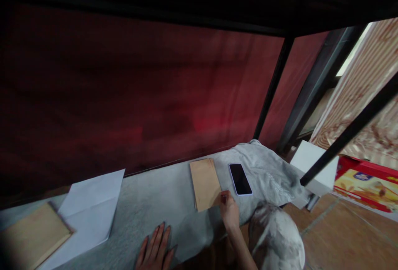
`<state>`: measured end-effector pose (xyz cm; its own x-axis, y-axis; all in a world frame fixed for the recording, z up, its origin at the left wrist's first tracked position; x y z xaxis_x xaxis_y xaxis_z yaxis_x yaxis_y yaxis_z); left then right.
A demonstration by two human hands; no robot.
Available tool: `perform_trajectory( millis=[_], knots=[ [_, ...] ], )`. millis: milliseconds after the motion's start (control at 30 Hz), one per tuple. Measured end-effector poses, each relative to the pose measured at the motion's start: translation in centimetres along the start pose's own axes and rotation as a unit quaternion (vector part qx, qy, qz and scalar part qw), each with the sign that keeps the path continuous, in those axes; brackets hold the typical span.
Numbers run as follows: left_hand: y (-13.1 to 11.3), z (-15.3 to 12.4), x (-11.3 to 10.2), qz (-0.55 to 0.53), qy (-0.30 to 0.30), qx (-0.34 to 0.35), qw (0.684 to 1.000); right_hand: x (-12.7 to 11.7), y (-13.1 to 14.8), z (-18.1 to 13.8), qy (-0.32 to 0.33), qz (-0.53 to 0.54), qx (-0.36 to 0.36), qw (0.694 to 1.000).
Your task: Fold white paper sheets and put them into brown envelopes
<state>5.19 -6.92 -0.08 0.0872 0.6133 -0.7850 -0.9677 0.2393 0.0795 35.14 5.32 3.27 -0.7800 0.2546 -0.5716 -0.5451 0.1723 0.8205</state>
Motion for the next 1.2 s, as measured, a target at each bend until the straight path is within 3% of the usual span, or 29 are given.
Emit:
perform_trajectory(
  millis=[167,367,500,800,1000,1200],
  knots=[
    [-0.7,1.4,2.0,-0.114,0.033,-0.061,0.991,0.0,0.0,-0.1,0.001,-0.063,-0.004,0.998],
    [-6.3,6.8,5.2,-0.186,0.115,-0.047,0.975,-0.1,0.1,-0.3,-0.020,-0.089,-0.034,0.995],
    [-8.3,9.5,6.4,-0.205,0.117,-0.054,0.970,0.0,-0.1,-0.5,-0.039,-0.107,-0.057,0.992],
    [-8.1,11.1,7.5,-0.241,0.152,-0.094,0.954,0.8,-0.5,-1.6,-0.051,-0.125,-0.058,0.989],
    [-8.2,11.6,6.7,-0.265,0.188,-0.106,0.940,0.6,-0.4,-1.4,-0.033,-0.147,-0.055,0.987],
    [-8.1,11.8,5.9,-0.282,0.184,-0.116,0.934,0.7,-0.6,-1.6,-0.025,-0.169,-0.066,0.983]
  ],
)
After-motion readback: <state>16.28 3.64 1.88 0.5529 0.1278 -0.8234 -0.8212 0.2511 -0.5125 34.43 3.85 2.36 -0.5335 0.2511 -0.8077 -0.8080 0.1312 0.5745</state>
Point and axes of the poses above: each hand's wrist, its own z-axis towards the middle knuckle, its own x-axis out of the palm, y = z × x, the point moved 4 cm from there along z, towards the middle knuckle, and after that the axes turned 1 degree about x, right-handed, at the moved point
